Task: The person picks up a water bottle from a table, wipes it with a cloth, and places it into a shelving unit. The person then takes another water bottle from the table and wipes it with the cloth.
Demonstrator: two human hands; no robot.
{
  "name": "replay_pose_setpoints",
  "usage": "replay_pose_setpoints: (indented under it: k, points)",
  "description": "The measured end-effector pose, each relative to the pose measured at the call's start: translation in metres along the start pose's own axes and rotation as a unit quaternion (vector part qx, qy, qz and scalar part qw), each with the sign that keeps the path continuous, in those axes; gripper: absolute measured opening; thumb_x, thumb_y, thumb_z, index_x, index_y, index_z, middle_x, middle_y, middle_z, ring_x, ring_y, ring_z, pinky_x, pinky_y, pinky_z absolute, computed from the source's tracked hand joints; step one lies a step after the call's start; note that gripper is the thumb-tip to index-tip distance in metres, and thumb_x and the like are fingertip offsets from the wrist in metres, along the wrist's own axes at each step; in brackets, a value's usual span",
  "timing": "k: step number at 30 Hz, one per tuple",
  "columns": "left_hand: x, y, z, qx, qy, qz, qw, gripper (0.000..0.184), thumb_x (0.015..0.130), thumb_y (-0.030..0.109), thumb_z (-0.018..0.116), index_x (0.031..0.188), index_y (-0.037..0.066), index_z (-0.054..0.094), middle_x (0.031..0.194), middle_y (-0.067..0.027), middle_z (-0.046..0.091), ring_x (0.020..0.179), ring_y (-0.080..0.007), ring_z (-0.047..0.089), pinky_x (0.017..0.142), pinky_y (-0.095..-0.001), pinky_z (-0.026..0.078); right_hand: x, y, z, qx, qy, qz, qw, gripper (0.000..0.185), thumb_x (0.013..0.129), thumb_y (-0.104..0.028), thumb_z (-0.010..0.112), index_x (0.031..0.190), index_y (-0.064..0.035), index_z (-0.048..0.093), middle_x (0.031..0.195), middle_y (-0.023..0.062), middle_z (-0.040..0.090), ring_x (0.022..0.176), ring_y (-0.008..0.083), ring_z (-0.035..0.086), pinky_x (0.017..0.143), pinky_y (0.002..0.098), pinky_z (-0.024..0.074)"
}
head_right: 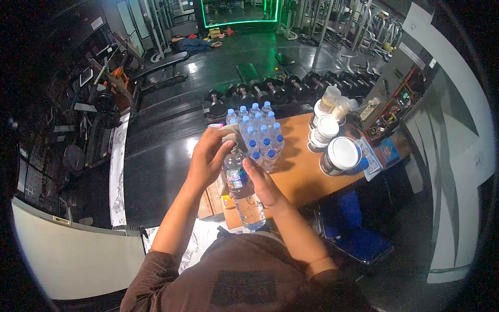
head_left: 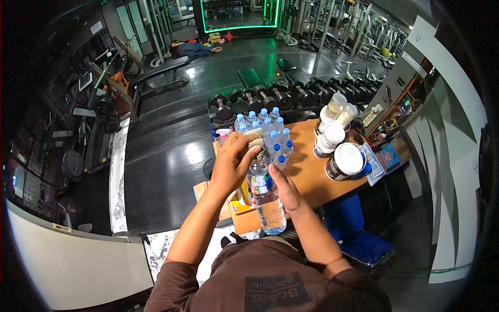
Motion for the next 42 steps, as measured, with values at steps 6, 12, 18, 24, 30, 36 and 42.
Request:
replay_pose_setpoints:
  k: [6, 12, 18, 24, 30, 36, 42]
  points:
    - [-0.008, -0.012, -0.021, -0.181, 0.138, -0.012, 0.974, 0.022, 0.104, 0.007, 0.063, 0.126, 0.003, 0.067, 0.122, -0.0159, 0.063, 0.115, -0.0267, 0.062, 0.102, -0.0360, 0.048, 0.010, 0.013, 0.000, 0.087, -0.029, 0.032, 0.995, 0.059, 0.111, -0.057, 0.047, 0.140, -0.0068, 0.059, 0.107, 0.0117, 0.074, 0.082, 0.0240, 0.077, 0.073, 0.0403, 0.0654]
    - [-0.012, 0.044, -0.006, 0.050, -0.029, 0.134, 0.989, 0.039, 0.093, 0.006, 0.076, 0.130, 0.012, 0.070, 0.145, -0.0228, 0.058, 0.144, -0.0454, 0.052, 0.116, -0.0474, 0.044, 0.019, 0.018, -0.007, 0.153, -0.049, -0.010, 0.987, 0.051, 0.115, -0.049, 0.045, 0.144, -0.0090, 0.057, 0.128, 0.0061, 0.069, 0.106, 0.0167, 0.073, 0.087, 0.0363, 0.0641]
    - [-0.038, 0.052, 0.019, 0.024, -0.080, 0.146, 0.986, 0.045, 0.087, -0.004, 0.077, 0.129, 0.010, 0.070, 0.150, -0.0216, 0.057, 0.154, -0.0482, 0.040, 0.121, -0.0515, 0.040, 0.018, 0.023, -0.041, 0.145, -0.021, -0.049, 0.988, 0.053, 0.114, -0.042, 0.043, 0.158, -0.0123, 0.047, 0.140, 0.0079, 0.064, 0.117, 0.0184, 0.071, 0.092, 0.0364, 0.0644]
    - [-0.036, 0.051, 0.010, 0.028, -0.029, 0.160, 0.986, 0.049, 0.082, -0.008, 0.077, 0.128, 0.009, 0.073, 0.153, -0.0225, 0.057, 0.145, -0.0439, 0.054, 0.116, -0.0467, 0.048, 0.022, 0.014, -0.027, 0.169, 0.025, -0.057, 0.984, 0.051, 0.115, -0.045, 0.043, 0.154, -0.0133, 0.051, 0.139, 0.0063, 0.064, 0.119, 0.0164, 0.069, 0.092, 0.0338, 0.0620]
    - [-0.014, 0.049, 0.010, 0.023, 0.007, 0.093, 0.995, 0.038, 0.092, -0.004, 0.073, 0.128, 0.009, 0.074, 0.155, -0.0242, 0.056, 0.147, -0.0438, 0.051, 0.117, -0.0457, 0.046, 0.020, 0.010, -0.017, 0.178, 0.038, -0.040, 0.982, 0.045, 0.116, -0.045, 0.041, 0.140, -0.0124, 0.061, 0.123, 0.0047, 0.070, 0.105, 0.0165, 0.072, 0.089, 0.0357, 0.0613]
    - [-0.053, 0.054, 0.046, 0.028, -0.106, 0.159, 0.981, 0.046, 0.082, -0.013, 0.072, 0.123, 0.008, 0.073, 0.146, -0.0188, 0.062, 0.153, -0.0440, 0.043, 0.122, -0.0519, 0.041, 0.027, 0.029, -0.060, 0.248, -0.027, -0.041, 0.968, 0.042, 0.112, -0.039, 0.051, 0.137, -0.0071, 0.061, 0.124, 0.0056, 0.069, 0.107, 0.0166, 0.071, 0.090, 0.0336, 0.0607]
    - [-0.045, 0.050, 0.041, -0.010, -0.088, 0.151, 0.985, 0.049, 0.082, -0.016, 0.071, 0.125, 0.007, 0.073, 0.149, -0.0209, 0.060, 0.151, -0.0422, 0.047, 0.122, -0.0495, 0.042, 0.019, 0.024, -0.063, 0.109, 0.076, -0.070, 0.989, 0.047, 0.113, -0.046, 0.046, 0.140, -0.0101, 0.061, 0.127, 0.0057, 0.068, 0.112, 0.0171, 0.070, 0.096, 0.0371, 0.0590]
Point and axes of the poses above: each hand's wrist, its own x-axis towards the middle knuckle, its own z-axis out of the palm, y = z × x, the point moved 10 cm from there along x, towards the middle knuckle
